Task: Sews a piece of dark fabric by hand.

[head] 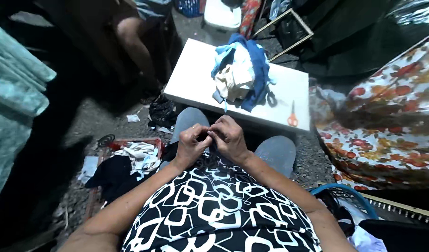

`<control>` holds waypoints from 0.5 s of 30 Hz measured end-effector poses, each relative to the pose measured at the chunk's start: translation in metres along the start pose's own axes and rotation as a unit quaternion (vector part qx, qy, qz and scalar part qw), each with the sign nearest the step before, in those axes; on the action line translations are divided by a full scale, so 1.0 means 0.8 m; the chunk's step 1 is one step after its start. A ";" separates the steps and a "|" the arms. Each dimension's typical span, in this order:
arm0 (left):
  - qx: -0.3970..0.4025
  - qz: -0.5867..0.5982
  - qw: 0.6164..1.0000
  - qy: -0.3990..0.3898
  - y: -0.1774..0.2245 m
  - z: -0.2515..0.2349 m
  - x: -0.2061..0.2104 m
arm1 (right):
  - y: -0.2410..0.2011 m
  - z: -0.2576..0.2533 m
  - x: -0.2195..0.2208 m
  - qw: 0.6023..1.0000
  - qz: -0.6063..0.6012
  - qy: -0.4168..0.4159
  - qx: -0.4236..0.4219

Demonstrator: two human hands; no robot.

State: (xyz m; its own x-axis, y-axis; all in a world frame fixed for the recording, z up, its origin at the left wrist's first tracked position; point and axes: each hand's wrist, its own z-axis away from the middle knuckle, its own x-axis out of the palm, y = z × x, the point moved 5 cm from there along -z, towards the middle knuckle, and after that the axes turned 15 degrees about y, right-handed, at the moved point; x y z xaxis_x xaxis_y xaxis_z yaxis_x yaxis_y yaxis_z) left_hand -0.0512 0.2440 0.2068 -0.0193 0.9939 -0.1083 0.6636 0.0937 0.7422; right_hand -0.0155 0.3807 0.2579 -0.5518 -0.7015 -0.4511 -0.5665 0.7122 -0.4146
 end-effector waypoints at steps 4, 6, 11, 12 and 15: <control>-0.060 0.015 0.998 -0.007 -0.007 0.002 0.001 | 0.008 0.003 0.004 0.999 0.045 -0.023 -0.017; -0.091 0.027 0.995 -0.011 -0.008 0.003 0.002 | 0.012 0.005 0.004 0.999 0.038 -0.015 -0.025; -0.105 0.020 0.994 -0.039 -0.002 0.012 0.009 | 0.009 0.006 0.008 0.994 0.040 -0.017 -0.099; -0.113 0.019 0.993 -0.042 -0.003 0.012 0.012 | 0.009 0.005 0.007 0.994 0.032 -0.007 -0.104; -0.135 0.026 0.990 -0.031 -0.008 0.010 0.012 | 0.011 0.001 0.003 0.997 0.003 0.012 -0.078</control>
State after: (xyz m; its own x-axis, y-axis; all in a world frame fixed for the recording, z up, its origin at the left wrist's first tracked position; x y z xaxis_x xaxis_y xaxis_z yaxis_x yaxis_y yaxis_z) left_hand -0.0501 0.2528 0.1956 0.0606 0.9932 -0.0998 0.4374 0.0634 0.8970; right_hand -0.0212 0.3858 0.2524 -0.5689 -0.6984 -0.4343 -0.6497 0.7054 -0.2834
